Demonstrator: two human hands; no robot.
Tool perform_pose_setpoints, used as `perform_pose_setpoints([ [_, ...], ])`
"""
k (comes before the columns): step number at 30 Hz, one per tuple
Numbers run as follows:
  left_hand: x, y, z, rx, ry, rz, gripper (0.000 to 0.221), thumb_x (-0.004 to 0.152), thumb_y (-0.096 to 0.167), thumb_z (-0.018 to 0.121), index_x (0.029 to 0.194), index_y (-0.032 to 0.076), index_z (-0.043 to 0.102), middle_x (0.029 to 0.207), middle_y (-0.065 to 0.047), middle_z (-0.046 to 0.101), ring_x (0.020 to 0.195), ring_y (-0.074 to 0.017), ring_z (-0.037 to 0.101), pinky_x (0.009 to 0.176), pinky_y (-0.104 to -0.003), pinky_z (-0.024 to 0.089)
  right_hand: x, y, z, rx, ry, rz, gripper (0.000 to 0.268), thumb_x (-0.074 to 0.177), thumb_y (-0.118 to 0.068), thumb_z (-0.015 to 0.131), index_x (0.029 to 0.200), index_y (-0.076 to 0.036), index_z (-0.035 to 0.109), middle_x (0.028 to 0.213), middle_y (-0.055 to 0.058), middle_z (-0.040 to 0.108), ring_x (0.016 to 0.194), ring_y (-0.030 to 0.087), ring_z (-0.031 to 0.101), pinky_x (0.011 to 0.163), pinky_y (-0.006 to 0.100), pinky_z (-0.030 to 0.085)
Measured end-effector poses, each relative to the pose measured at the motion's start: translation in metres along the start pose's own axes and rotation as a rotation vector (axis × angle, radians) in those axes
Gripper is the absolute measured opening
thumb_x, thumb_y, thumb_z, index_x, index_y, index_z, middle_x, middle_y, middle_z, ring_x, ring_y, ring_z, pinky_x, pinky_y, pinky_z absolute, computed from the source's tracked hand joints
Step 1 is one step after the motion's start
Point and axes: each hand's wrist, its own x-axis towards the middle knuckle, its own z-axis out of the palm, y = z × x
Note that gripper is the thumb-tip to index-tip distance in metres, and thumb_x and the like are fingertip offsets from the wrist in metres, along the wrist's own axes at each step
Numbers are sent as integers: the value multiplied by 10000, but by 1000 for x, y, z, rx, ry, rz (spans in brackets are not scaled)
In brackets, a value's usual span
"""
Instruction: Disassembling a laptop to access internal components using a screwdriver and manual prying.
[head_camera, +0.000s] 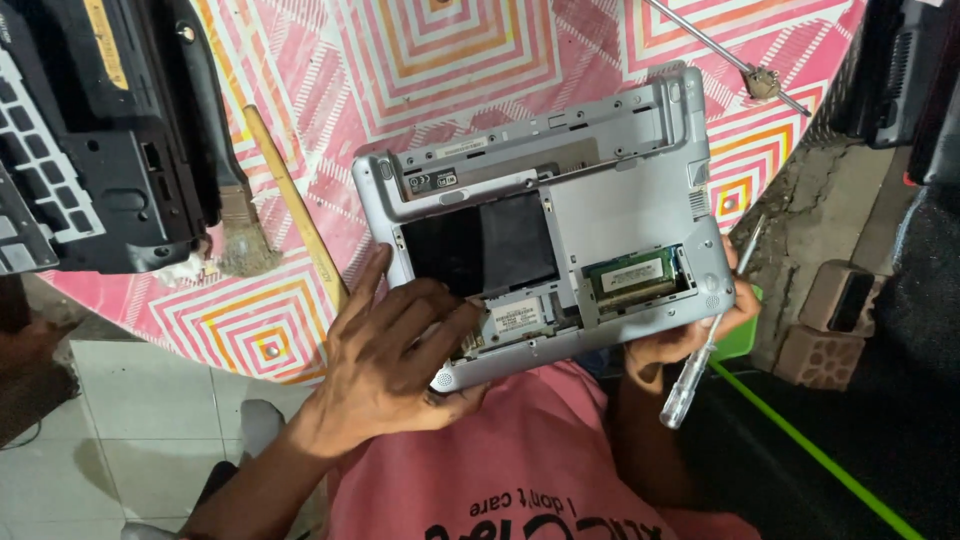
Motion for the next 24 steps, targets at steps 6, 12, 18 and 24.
perform_pose_setpoints([
  [6,10,3,-11,-69,-16,-23,496,694,418,797,1040,66,743,873,-73,686,870,-220,681,1152,-600,299,-3,-12,0,-362,45,5,526,958,-417,359,1282,-2,349,1148,127,368,1071,242,401,1021,401,334],
  [12,16,6,-14,-101,13,-40,407,629,303,836,942,64,735,842,-61,680,787,-204,660,1136,-583,339,-6,-9,-2,-375,165,128,323,981,-281,532,1171,-52,408,1017,61,408,938,170,443,899,332,388],
  [18,14,5,-16,-111,23,-38,436,598,322,836,928,53,746,830,-83,681,801,-226,663,1151,-578,327,-7,-9,-4,-384,42,15,450,952,-370,477,1230,-23,404,1109,108,443,1041,217,475,1002,381,382],
  [24,12,4,-12,-87,15,-43,433,587,320,853,897,42,735,874,-100,684,825,-237,669,1142,-594,344,-16,2,-7,-418,164,102,331,973,-214,590,1249,-48,513,1114,88,582,1007,196,568,967,342,454],
])
